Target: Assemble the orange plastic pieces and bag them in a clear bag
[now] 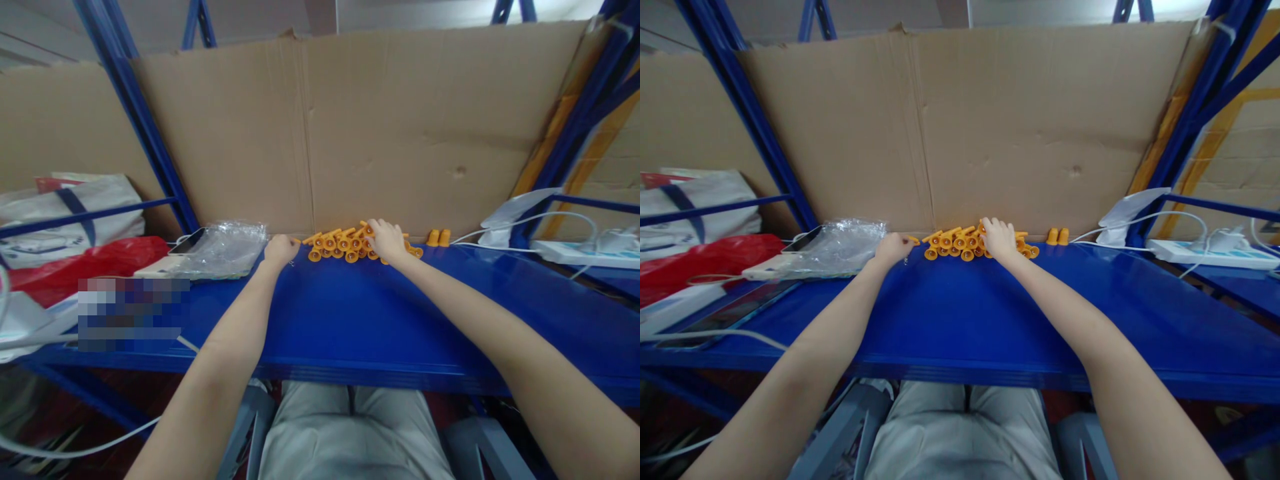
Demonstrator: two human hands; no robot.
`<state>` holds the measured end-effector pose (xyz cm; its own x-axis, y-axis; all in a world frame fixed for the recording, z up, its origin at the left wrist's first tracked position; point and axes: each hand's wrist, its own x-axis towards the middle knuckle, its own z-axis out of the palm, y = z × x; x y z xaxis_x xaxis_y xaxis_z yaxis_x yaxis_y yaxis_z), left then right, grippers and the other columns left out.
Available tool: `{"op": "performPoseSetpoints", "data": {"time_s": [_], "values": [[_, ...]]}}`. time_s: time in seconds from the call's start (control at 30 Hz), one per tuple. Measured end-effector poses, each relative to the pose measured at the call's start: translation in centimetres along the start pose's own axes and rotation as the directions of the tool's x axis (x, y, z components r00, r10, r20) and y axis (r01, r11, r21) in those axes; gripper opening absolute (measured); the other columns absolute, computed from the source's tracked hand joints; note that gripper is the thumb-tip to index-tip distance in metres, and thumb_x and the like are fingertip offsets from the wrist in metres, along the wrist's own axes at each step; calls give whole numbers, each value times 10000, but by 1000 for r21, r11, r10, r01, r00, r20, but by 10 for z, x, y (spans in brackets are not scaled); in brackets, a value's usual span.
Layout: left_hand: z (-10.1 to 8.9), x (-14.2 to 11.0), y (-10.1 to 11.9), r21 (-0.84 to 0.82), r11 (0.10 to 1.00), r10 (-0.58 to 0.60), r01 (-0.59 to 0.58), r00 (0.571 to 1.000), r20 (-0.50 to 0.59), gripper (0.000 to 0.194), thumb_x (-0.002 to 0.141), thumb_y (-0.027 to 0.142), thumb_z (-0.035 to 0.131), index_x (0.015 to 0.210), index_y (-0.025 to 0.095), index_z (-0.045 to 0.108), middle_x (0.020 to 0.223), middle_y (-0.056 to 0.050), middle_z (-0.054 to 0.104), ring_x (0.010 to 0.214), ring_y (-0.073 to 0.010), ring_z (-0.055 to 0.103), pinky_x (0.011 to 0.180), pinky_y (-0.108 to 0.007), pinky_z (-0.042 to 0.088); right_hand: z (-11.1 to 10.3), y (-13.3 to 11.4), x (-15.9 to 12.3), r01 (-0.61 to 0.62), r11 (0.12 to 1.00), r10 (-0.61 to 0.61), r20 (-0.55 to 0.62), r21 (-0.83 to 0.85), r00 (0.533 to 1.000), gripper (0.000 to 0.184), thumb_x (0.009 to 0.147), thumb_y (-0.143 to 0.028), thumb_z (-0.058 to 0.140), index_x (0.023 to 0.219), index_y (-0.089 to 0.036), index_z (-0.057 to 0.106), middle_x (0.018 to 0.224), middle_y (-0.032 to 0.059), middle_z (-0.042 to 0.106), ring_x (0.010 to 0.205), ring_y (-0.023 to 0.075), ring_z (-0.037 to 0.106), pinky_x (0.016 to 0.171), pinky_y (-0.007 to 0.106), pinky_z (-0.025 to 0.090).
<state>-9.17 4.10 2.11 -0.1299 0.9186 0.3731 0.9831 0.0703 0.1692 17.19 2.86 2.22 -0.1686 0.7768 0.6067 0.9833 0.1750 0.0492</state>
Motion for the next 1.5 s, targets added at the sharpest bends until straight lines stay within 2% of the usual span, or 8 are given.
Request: {"op": "performPoseSetpoints", "data": {"time_s": [0.4, 0.57, 0.77, 0.83, 0.93, 1.17, 1.37, 1.5], "values": [[0, 0, -1, -20, 1000, 15, -14, 1000, 9, 375, 864, 276, 441, 1065, 162, 737, 1072, -157, 712, 1025, -289, 659, 843, -329, 514, 3, 9, 5, 4, 988, -18, 89, 152, 996, 441, 910, -415, 496, 1291, -205, 566, 1229, 166, 617, 1162, 336, 539, 926, 518, 391], [0, -1, 0, -11, 1000, 17, -17, 1000, 13, 365, 866, 285, 445, 1032, 165, 747, 1042, -153, 720, 1010, -284, 665, 819, -318, 516, 0, 57, 19, -180, 963, 182, 6, 202, 983, 432, 928, -390, 405, 1261, -187, 590, 1262, 164, 598, 1184, 329, 525, 948, 542, 398], [1, 0, -1, -13, 1000, 25, -25, 999, 20, 352, 864, 317, 460, 988, 182, 760, 1006, -145, 730, 998, -277, 669, 804, -310, 518, 4, 137, 14, -481, 877, 474, 189, -9, 860, 525, 849, -224, 469, 1365, -134, 508, 1412, 205, 474, 1276, 352, 455, 1013, 566, 361], [1, 0, -1, -19, 1000, 22, -22, 1000, 20, 347, 863, 327, 465, 973, 189, 763, 997, -136, 734, 987, -272, 672, 797, -305, 520, 11, 156, 7, -527, 848, 525, 240, -61, 817, 569, 829, -228, 490, 1394, -155, 476, 1453, 198, 430, 1300, 366, 424, 1013, 597, 350], [1, -1, 0, -24, 1000, 17, -16, 999, 28, 337, 860, 328, 473, 953, 195, 768, 985, -125, 739, 971, -265, 677, 787, -296, 521, 24, 172, -2, -512, 853, 521, 253, -104, 815, 587, 815, -228, 494, 1400, -205, 465, 1494, 185, 381, 1307, 386, 406, 979, 649, 359], [2, -1, -1, -12, 1000, 19, -19, 999, 46, 342, 863, 334, 470, 968, 194, 764, 993, -130, 738, 991, -269, 673, 791, -289, 517, 37, 178, -8, -474, 874, 481, 325, -107, 814, 614, 809, -326, 534, 1407, -226, 437, 1457, 176, 417, 1290, 392, 425, 964, 610, 399], [4, 0, -2, -29, 1000, 7, -6, 999, 52, 348, 864, 350, 480, 1028, 204, 751, 1047, -129, 728, 1024, -275, 662, 819, -301, 512, 33, 175, -7, -529, 845, 530, 238, -75, 814, 500, 828, -236, 486, 1315, -124, 510, 1284, 239, 487, 1150, 354, 555, 912, 435, 454], [4, 0, -2, -16, 1000, 20, -20, 999, 45, 356, 866, 339, 464, 1024, 203, 752, 1044, -132, 727, 1023, -277, 663, 821, -308, 512, 30, 172, -7, -526, 849, 523, 247, -61, 816, 448, 857, -242, 444, 1277, -101, 518, 1253, 244, 496, 1080, 346, 599, 879, 427, 465]]}}
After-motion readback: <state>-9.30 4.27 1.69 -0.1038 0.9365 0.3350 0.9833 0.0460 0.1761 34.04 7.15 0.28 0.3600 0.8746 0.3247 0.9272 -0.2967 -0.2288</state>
